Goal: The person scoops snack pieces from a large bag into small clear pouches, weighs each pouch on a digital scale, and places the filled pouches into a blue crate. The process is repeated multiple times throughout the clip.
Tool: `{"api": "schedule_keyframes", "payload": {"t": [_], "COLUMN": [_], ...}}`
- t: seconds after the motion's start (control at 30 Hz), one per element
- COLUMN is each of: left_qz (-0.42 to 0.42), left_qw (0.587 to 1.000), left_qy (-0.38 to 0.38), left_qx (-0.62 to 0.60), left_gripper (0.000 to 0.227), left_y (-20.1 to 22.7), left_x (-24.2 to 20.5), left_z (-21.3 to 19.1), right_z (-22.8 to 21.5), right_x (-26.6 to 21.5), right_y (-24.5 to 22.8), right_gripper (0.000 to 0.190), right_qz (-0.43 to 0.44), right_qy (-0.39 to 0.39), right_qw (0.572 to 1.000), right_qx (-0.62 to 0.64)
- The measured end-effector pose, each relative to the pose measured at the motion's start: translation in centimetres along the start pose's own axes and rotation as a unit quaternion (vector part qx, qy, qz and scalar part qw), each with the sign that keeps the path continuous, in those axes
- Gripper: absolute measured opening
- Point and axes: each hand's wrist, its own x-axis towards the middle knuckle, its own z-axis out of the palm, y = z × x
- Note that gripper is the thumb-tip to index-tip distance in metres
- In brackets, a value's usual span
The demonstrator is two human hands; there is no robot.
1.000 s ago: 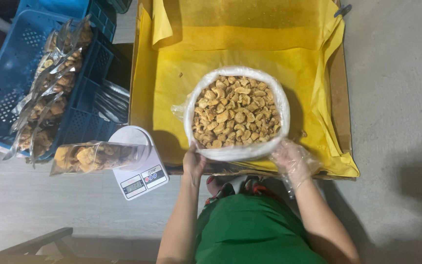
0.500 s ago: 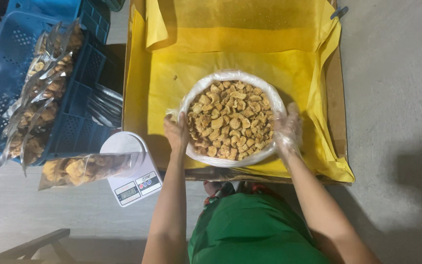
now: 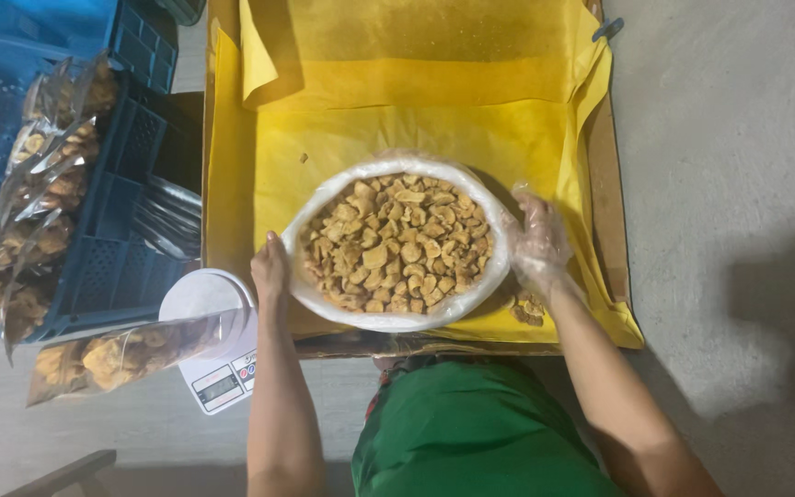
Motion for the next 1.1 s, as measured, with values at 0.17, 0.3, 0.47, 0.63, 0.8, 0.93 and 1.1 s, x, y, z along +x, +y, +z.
{"api": "schedule_keyframes", "payload": {"t": [0.17, 0.3, 0.47, 0.63, 0.8, 0.93, 1.1], "left_qz": [0.24, 0.235, 0.253, 0.239, 0.217, 0.214, 0.283], "left_qw": [0.915, 0.938, 0.95, 0.956, 0.952, 0.946, 0.936], "left_qy": [0.126, 0.07, -0.008, -0.091, -0.153, -0.176, -0.122], "left_qx": [0.299, 0.247, 0.184, 0.145, 0.153, 0.17, 0.168], "left_gripper": [0.048, 0.04, 0.03, 0.029, 0.03, 0.03, 0.024], "left_y": [4.9, 10.0, 14.1, 16.6, 18.9, 21.1, 22.7], "left_x": [-3.4, -7.5, -9.8, -10.9, -13.0, -14.5, -15.6], "left_z": [0.4, 0.8, -0.3, 0.3, 0.4, -0.2, -0.7], "right_z": [0.9, 1.4, -0.8, -0.8, -1.0, -2.1, -4.7], "right_x": [-3.6, -3.2, -0.1, 1.5, 3.2, 2.9, 1.6], "right_y": [-2.1, -0.5, 4.5, 8.3, 8.5, 7.5, 8.3], "right_gripper": [0.037, 0.04, 0.039, 0.038, 0.036, 0.036, 0.042], "right_qz": [-0.173, -0.146, -0.04, -0.037, 0.091, 0.125, 0.038], "right_qy": [-0.05, -0.093, -0.224, -0.273, -0.288, -0.335, -0.338], "right_qw": [0.926, 0.908, 0.963, 0.895, 0.837, 0.799, 0.807], "right_qx": [-0.331, -0.382, 0.145, 0.351, 0.457, 0.484, 0.482]}}
